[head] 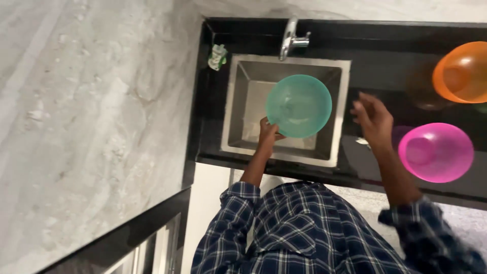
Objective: Washing several plastic bowls in a sink using water and a cloth.
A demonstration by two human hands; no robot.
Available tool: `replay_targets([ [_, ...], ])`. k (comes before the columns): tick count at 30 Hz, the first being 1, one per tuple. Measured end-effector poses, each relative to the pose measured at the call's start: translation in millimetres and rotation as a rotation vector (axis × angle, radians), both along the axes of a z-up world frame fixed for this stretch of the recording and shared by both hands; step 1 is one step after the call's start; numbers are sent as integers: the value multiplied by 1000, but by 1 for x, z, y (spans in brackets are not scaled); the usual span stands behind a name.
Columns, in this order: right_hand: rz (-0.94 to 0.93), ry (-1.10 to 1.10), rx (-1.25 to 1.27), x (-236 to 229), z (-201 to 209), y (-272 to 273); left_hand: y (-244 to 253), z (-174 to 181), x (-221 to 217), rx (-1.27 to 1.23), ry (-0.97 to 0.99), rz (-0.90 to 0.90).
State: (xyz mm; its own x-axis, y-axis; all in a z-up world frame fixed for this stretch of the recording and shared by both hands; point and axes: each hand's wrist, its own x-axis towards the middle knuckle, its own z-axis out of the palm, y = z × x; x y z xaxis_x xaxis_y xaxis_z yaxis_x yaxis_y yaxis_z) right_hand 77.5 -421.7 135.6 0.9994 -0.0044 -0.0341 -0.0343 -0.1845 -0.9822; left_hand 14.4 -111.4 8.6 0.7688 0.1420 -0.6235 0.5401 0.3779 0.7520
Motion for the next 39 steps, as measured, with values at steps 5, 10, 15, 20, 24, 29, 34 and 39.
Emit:
replay_targets([
  [5, 223, -18, 30, 109, -54, 77, 49, 17, -2, 43, -83, 87],
  [10, 173, 47, -36, 200, -68, 147, 82, -8, 12, 23, -176, 119],
  [15, 118, 129, -98, 254, -82, 183, 100, -31, 27, -16, -283, 138],
  [20, 26, 70, -222, 286, -151, 180, 106, -30, 39, -49, -309, 116],
  [24, -29, -129, -454, 285, -175, 176, 105, -35, 44, -95, -331, 118],
  [29, -33, -68, -214, 269, -153, 183, 101, -33, 52, -80, -298, 125],
  [34, -10, -44, -117, 262, -147, 186, 101, -22, 56, -92, -322, 140],
  [39, 9, -31, -63, 257, -144, 188, 100, -18, 59, -120, -329, 144],
])
